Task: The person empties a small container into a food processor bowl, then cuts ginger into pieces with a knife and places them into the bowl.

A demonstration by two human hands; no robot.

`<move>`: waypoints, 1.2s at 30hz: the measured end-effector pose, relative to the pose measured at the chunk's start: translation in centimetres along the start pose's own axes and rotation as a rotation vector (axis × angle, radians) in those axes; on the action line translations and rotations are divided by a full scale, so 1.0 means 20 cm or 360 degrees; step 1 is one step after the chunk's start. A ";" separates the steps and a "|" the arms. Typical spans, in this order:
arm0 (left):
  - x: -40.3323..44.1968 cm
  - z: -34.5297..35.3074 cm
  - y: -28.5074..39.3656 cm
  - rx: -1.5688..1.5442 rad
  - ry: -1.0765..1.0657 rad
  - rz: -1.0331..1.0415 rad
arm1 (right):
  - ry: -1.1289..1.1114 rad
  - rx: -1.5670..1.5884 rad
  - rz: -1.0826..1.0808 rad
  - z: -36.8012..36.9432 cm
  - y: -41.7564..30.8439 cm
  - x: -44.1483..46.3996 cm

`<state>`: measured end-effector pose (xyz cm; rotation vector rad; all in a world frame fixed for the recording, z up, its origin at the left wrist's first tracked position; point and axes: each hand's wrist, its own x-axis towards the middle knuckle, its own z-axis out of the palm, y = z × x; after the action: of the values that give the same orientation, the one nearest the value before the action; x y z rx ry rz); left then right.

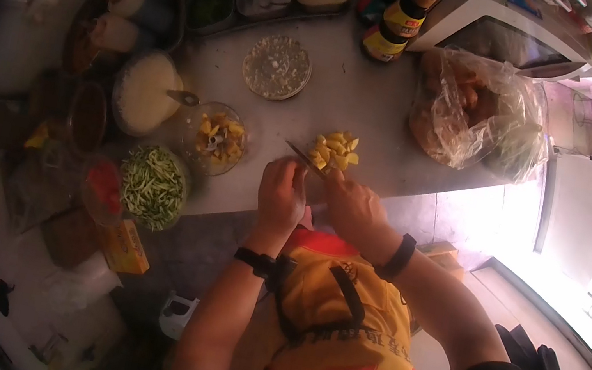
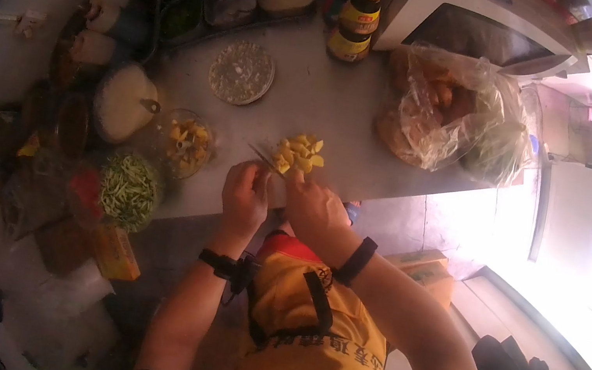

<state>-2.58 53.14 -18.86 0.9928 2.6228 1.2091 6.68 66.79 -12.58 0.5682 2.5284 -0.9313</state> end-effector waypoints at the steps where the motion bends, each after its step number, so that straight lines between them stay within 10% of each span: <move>1: 0.00 0.00 0.00 0.0001 0.0002 0.0003 | 0.0004 -0.0012 -0.0013 -0.01 0.00 -0.01; 16: -0.03 -0.08 0.03 -0.0220 0.0089 -0.0488 | -0.0064 -0.0100 0.0051 -0.04 -0.11 0.00; 27: -0.01 -0.05 -0.11 0.0021 0.0087 0.0148 | -0.0077 -0.0164 0.0090 0.06 -0.10 0.10; 36: -0.03 -0.05 -0.13 -0.0060 0.0102 0.0031 | 0.0009 -0.0132 0.0039 0.07 -0.08 0.02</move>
<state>-3.81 51.00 -20.14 0.9916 2.6335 1.3113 5.88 64.83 -12.95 0.5761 2.5460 -0.8134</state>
